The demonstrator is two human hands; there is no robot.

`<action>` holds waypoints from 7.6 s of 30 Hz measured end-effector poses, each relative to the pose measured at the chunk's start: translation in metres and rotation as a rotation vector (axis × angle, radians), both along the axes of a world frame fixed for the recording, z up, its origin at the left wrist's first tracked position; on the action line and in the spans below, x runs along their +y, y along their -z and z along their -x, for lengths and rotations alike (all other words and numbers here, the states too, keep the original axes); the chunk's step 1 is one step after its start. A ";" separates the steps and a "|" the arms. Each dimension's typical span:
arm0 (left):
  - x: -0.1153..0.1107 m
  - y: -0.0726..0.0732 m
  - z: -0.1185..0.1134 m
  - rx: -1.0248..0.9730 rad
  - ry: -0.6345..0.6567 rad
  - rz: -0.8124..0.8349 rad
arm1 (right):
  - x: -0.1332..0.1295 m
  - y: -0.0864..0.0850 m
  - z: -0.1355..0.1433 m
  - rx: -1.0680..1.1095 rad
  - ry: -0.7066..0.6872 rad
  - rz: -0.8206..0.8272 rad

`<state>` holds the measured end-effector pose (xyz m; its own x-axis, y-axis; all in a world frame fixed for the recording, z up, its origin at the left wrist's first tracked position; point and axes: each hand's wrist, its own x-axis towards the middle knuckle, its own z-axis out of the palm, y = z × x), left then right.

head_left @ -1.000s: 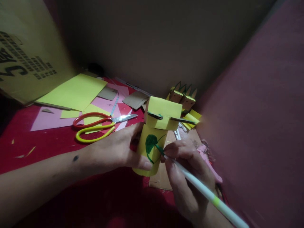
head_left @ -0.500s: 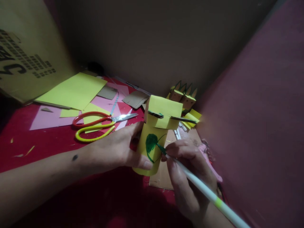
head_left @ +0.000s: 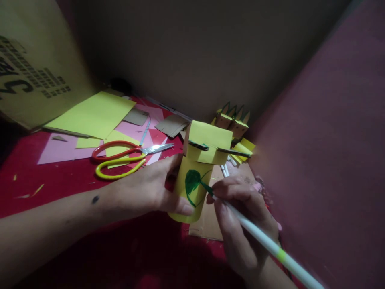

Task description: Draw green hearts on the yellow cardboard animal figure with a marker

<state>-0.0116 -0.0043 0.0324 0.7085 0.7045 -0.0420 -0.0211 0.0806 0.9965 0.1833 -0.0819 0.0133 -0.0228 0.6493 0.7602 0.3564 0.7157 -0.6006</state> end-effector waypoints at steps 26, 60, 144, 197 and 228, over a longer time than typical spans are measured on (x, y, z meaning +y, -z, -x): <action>-0.001 -0.003 -0.001 0.024 0.007 0.024 | -0.006 -0.005 0.003 -0.077 -0.056 0.061; 0.006 0.009 -0.001 -0.043 0.049 -0.017 | -0.012 -0.014 0.007 -0.142 0.032 0.097; 0.001 -0.003 -0.002 -0.039 0.049 0.047 | -0.014 -0.020 0.004 -0.172 0.021 0.106; 0.001 -0.001 -0.002 -0.039 0.051 0.027 | -0.009 -0.015 0.008 -0.078 0.066 0.037; 0.003 0.001 0.000 -0.008 0.055 0.036 | -0.014 -0.023 0.004 -0.182 0.083 0.111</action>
